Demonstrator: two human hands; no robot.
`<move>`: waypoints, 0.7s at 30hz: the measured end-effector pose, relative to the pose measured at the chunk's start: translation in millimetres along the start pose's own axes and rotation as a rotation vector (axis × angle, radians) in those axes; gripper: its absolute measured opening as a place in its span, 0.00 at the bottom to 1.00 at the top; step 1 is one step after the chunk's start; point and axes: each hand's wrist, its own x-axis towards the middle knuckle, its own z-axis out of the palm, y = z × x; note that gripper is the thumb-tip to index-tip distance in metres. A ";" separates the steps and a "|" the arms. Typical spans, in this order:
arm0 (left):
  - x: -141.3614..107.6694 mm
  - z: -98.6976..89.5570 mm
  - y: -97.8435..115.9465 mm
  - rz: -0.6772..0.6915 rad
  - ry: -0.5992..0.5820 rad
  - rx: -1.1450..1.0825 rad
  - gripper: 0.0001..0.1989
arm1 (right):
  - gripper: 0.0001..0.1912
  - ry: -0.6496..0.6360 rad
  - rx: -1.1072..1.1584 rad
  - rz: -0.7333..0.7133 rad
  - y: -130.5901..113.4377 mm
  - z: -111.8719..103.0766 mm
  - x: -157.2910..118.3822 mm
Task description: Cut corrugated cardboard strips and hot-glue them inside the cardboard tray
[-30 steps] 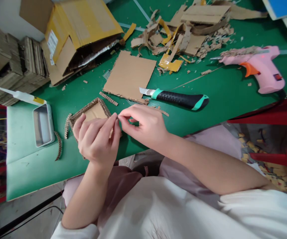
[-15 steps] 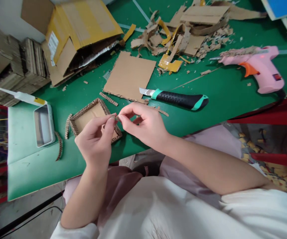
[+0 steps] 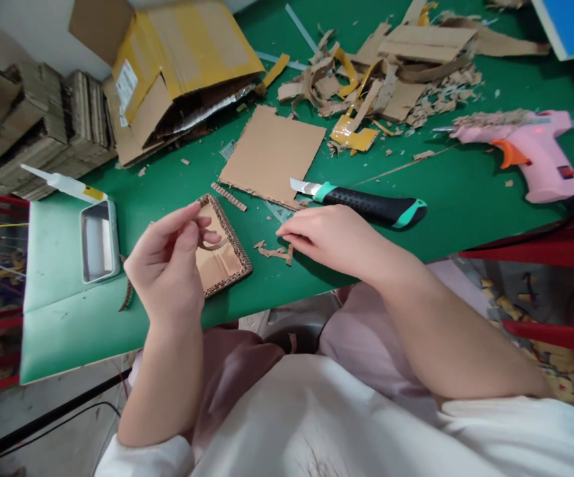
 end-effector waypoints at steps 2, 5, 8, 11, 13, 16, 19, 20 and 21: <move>0.5 -0.6 -0.9 -0.045 -0.011 -0.029 0.09 | 0.08 0.093 0.032 0.055 -6.9 4.4 1.4; 2.6 -1.0 -0.6 -0.154 -0.005 -0.161 0.10 | 0.08 0.219 0.256 0.166 -26.6 9.8 7.8; 5.9 -2.1 3.5 -0.298 0.042 -0.371 0.10 | 0.11 0.201 0.523 0.225 -49.2 17.2 15.5; 8.6 -5.5 9.5 -0.433 0.110 -0.617 0.08 | 0.14 0.146 0.604 0.217 -66.3 26.9 21.0; 10.1 -9.5 11.8 -0.483 0.150 -0.722 0.08 | 0.11 0.138 0.634 0.280 -73.8 32.4 22.8; 12.7 -18.6 10.2 -0.504 0.204 -0.762 0.08 | 0.08 0.115 0.791 0.474 -80.9 35.5 23.5; 15.3 -30.2 4.8 -0.517 0.225 -0.725 0.08 | 0.11 0.147 0.945 0.617 -85.4 32.6 24.6; 15.8 -34.2 3.0 -0.523 0.218 -0.702 0.09 | 0.12 0.175 0.959 0.650 -86.6 31.0 25.6; 15.9 -38.0 1.2 -0.528 0.204 -0.675 0.10 | 0.12 0.203 0.958 0.676 -87.7 29.4 26.9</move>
